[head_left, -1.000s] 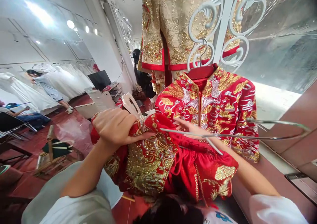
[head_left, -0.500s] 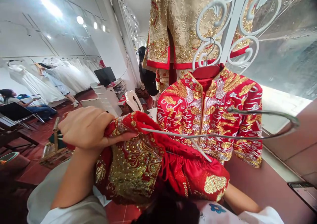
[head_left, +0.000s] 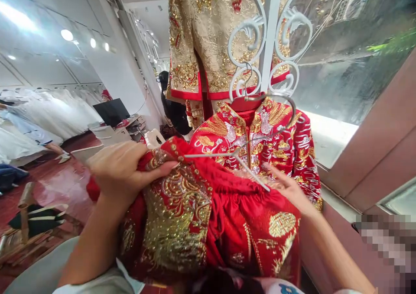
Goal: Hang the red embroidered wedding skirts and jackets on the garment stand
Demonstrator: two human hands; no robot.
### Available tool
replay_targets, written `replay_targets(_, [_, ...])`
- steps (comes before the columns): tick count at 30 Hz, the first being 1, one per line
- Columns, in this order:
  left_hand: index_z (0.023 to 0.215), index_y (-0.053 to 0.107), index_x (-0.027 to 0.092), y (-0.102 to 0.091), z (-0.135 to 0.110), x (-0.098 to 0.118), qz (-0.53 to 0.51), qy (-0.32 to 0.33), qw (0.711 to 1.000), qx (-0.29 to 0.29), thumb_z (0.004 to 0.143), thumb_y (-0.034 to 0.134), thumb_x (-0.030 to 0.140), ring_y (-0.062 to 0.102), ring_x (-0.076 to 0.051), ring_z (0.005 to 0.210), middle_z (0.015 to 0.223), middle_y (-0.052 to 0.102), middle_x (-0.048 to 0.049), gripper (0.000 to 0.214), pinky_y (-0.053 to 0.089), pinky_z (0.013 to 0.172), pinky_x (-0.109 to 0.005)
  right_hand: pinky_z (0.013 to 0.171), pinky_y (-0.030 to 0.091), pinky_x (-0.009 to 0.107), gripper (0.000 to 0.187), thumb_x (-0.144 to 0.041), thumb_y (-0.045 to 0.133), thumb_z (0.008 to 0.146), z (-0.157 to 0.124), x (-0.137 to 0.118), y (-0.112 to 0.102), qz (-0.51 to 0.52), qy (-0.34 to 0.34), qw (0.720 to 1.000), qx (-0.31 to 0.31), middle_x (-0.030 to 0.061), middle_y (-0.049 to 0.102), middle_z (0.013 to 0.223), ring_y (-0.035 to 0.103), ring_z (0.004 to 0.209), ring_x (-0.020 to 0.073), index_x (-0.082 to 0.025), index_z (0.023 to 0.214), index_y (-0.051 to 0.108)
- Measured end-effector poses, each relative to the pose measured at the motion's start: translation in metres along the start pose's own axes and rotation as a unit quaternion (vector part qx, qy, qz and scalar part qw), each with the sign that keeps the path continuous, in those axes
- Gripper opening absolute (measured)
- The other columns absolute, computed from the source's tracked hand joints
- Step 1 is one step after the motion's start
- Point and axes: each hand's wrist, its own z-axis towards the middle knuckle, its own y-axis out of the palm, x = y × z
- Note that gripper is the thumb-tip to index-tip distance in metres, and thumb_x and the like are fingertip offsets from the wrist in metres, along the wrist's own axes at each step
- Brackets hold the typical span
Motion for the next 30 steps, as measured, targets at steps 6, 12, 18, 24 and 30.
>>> replay_targets(6, [0.048, 0.032, 0.019, 0.032, 0.024, 0.005, -0.06, -0.107, 0.992, -0.028, 0.075, 0.054, 0.067, 0.03, -0.009, 0.044, 0.045, 0.033, 0.0043, 0.059, 0.02, 0.047, -0.025, 0.086, 0.054, 0.04, 0.065, -0.063, 0.054, 0.08, -0.003, -0.02, -0.072, -0.028, -0.032, 0.993, -0.113, 0.0107, 0.056, 0.131, 0.059, 0.114, 0.0252, -0.028, 0.135, 0.05])
replay_targets(12, [0.047, 0.034, 0.019, 0.055, 0.032, 0.014, -0.103, -0.176, 0.972, -0.121, 0.073, 0.05, 0.07, 0.032, -0.01, 0.046, 0.046, 0.038, 0.0022, 0.059, 0.021, 0.051, -0.027, 0.074, 0.058, 0.031, 0.062, -0.045, 0.074, 0.069, -0.029, -0.034, -0.043, -0.105, 0.004, 0.994, 0.031, 0.0064, 0.068, 0.111, 0.068, 0.091, 0.0247, -0.029, 0.128, 0.058])
replay_targets(18, [0.051, 0.048, 0.02, 0.094, 0.074, 0.019, -0.095, -0.218, 0.929, -0.284, 0.076, 0.042, 0.071, 0.039, -0.014, 0.049, 0.05, 0.047, -0.0021, 0.057, 0.023, 0.051, -0.029, 0.057, 0.051, 0.025, 0.035, -0.031, 0.082, 0.052, 0.03, -0.039, -0.058, 0.032, 0.146, 0.968, 0.201, -0.0011, 0.071, 0.076, 0.062, 0.061, 0.015, -0.024, 0.086, 0.076])
replay_targets(24, [0.062, 0.056, 0.015, 0.149, 0.121, -0.007, -0.124, -0.193, 0.926, -0.299, 0.078, 0.031, 0.076, 0.053, -0.017, 0.062, 0.063, 0.051, -0.0043, 0.067, 0.029, 0.056, -0.029, 0.05, 0.043, 0.023, 0.039, -0.024, 0.081, 0.044, 0.11, -0.055, -0.08, 0.08, 0.178, 0.954, 0.227, 0.0006, 0.068, 0.066, 0.055, 0.052, 0.0116, -0.014, 0.082, 0.075])
replay_targets(30, [0.052, 0.046, 0.02, 0.184, 0.079, -0.017, -0.179, -0.251, 0.908, -0.283, 0.078, 0.041, 0.068, 0.044, -0.016, 0.051, 0.052, 0.046, -0.0026, 0.055, 0.025, 0.052, -0.029, 0.06, 0.045, 0.024, 0.031, -0.024, 0.077, 0.052, 0.116, -0.034, -0.061, 0.038, 0.133, 0.978, 0.158, 0.0011, 0.07, 0.072, 0.056, 0.058, 0.0098, -0.014, 0.082, 0.075])
